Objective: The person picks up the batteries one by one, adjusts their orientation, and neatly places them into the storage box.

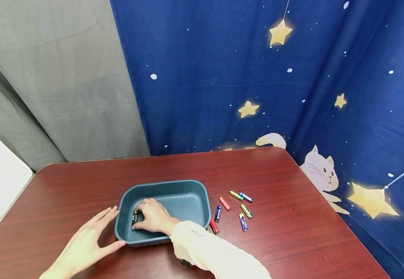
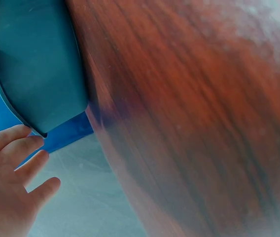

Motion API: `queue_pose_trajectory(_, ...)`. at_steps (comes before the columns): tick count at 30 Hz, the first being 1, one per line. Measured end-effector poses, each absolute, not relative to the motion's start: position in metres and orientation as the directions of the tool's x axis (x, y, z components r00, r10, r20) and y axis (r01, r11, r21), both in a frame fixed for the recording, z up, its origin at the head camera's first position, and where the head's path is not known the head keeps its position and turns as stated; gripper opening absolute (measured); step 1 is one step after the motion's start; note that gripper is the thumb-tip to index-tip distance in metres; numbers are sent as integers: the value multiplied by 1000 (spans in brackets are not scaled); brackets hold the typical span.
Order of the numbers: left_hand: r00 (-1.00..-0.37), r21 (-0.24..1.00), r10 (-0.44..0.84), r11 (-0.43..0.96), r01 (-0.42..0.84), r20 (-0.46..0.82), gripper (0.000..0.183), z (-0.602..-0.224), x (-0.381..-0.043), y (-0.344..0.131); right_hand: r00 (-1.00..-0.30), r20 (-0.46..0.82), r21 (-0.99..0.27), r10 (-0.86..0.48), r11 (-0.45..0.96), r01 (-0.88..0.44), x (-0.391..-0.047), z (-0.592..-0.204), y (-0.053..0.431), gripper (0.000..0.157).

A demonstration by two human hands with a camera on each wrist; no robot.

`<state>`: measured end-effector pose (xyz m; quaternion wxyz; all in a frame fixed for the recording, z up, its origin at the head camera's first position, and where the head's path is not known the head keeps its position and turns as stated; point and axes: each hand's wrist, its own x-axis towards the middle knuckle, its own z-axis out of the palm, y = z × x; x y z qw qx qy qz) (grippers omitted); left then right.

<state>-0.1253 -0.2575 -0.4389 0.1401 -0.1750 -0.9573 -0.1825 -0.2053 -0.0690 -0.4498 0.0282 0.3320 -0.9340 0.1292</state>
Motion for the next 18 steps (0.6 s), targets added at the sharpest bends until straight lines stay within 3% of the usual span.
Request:
queue_pose_trajectory(8,-902,306,283,871,384,325,81,-440,-126,-258,-774,153,-290,-615,720,-630,-205,-449,-67,34)
queue_pose_trajectory(18,-901,317,287,864,390,326,81,-440,-127,-258,-792,168,-441,-587,674,-593,-202,-440,-56,49)
